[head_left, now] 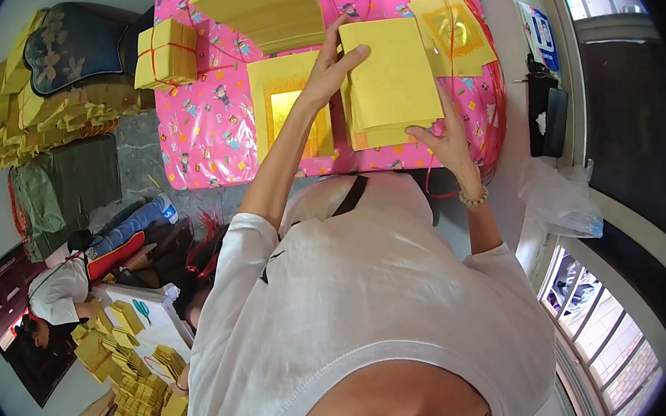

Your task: The recorder is stacking bundles of yellow ceremonial paper and tying them together with red string.

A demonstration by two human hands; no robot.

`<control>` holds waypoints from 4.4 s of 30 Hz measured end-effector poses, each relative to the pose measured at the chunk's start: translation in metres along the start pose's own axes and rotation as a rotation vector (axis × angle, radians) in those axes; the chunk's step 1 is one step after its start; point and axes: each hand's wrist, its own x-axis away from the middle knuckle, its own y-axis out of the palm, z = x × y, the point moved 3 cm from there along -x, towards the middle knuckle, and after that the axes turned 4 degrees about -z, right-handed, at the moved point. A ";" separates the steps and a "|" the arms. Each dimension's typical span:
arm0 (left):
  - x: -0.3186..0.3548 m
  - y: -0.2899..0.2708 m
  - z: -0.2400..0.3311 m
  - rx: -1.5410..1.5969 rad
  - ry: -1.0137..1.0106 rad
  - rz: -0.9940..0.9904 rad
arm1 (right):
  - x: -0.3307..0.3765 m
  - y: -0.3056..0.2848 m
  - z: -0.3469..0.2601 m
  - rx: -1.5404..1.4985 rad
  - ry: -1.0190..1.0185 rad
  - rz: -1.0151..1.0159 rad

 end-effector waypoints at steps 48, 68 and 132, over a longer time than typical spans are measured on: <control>0.167 -0.115 -0.061 -0.802 -0.034 -0.061 | -0.007 0.170 0.003 0.394 -0.023 -0.255; 0.164 -0.119 -0.063 -0.741 -0.098 -0.139 | -0.013 0.172 0.010 0.496 -0.088 -0.339; 0.165 -0.109 -0.054 -0.165 0.077 0.167 | -0.040 0.204 -0.019 -0.229 -0.111 -0.069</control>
